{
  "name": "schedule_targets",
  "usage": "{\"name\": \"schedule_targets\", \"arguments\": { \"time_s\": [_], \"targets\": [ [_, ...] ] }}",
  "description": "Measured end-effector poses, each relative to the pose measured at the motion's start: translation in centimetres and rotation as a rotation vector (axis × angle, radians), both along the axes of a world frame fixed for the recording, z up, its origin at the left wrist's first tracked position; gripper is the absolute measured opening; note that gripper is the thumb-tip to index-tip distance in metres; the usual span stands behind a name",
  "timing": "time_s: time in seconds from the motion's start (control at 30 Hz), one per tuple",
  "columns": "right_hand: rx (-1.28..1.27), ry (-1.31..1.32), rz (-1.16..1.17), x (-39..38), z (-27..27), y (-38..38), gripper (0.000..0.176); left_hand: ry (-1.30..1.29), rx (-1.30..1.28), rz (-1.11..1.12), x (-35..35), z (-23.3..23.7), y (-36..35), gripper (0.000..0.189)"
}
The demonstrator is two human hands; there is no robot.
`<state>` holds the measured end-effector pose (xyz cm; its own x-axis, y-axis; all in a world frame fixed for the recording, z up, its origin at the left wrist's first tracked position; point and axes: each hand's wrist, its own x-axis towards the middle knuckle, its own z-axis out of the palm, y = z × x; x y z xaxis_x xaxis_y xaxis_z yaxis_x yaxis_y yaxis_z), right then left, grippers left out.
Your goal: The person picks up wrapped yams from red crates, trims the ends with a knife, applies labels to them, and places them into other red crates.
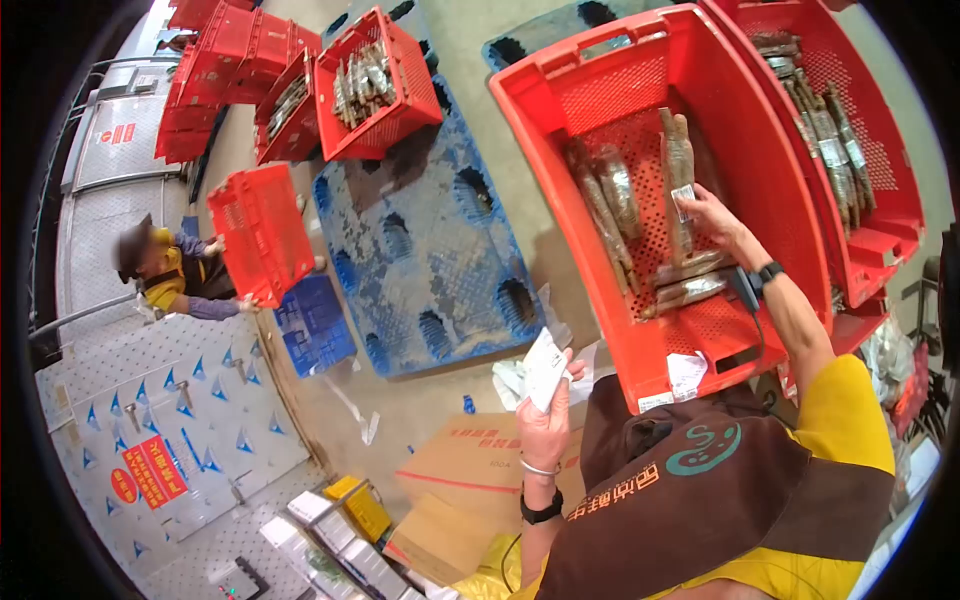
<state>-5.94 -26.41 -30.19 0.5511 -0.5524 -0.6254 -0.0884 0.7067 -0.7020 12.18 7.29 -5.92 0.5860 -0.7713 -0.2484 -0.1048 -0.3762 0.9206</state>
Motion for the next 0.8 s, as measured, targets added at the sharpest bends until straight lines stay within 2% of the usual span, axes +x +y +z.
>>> {"name": "schedule_targets", "arguments": {
  "time_s": [0.03,0.1,0.17,0.23,0.3,0.37,0.43,0.5,0.53,0.57,0.63,0.7,0.77,0.8],
  "targets": [
    [-0.021,-0.147,-0.010,-0.9,2.8,0.7,0.047,0.014,-0.023,-0.015,0.1,-0.4,0.3,0.031],
    [-0.191,-0.118,0.037,-1.7,10.0,2.1,0.055,0.186,-0.003,0.029,0.3,-1.4,1.0,0.032],
    [-0.327,-0.083,0.082,-3.5,13.9,3.1,0.059,0.258,0.031,0.049,0.1,0.3,0.5,0.033],
    [-0.296,-0.182,0.062,-4.8,15.9,3.9,0.060,0.268,-0.033,0.101,0.1,0.3,0.1,0.036],
    [-0.151,-0.269,-0.007,-5.6,19.3,4.5,0.061,0.332,-0.038,0.189,0.1,1.1,-0.6,0.040],
    [0.002,-0.299,-0.042,-7.4,21.1,4.3,0.057,0.240,-0.075,0.170,-0.3,2.1,-1.3,0.044],
    [0.004,-0.314,-0.037,-9.3,19.6,3.5,0.042,0.228,-0.076,0.233,-0.6,2.9,-1.9,0.047],
    [-0.010,-0.391,-0.041,-11.2,21.9,2.3,0.039,0.150,-0.041,0.230,-0.3,2.3,-1.2,0.045],
    [-0.030,-0.392,0.010,-12.6,23.1,0.7,0.038,0.156,0.008,0.276,-2.0,4.6,-2.5,0.041],
    [-0.058,-0.392,-0.056,-14.1,24.6,-0.2,0.043,0.161,0.057,0.328,-4.0,6.8,-3.8,0.038],
    [-0.202,-0.336,0.025,-18.0,24.3,-3.9,0.050,0.123,0.077,0.374,-5.7,6.4,-4.3,0.040],
    [-0.314,-0.161,-0.015,-21.3,26.2,-6.2,0.054,0.186,0.009,0.447,-7.3,6.0,-5.2,0.040],
    [-0.493,0.079,0.114,-25.0,25.1,-8.9,0.057,0.158,-0.006,0.446,-8.8,5.8,-6.5,0.041],
    [-0.428,0.015,0.067,-26.3,25.3,-9.2,0.060,0.152,0.010,0.426,-9.4,5.7,-7.3,0.041]
  ]
}}
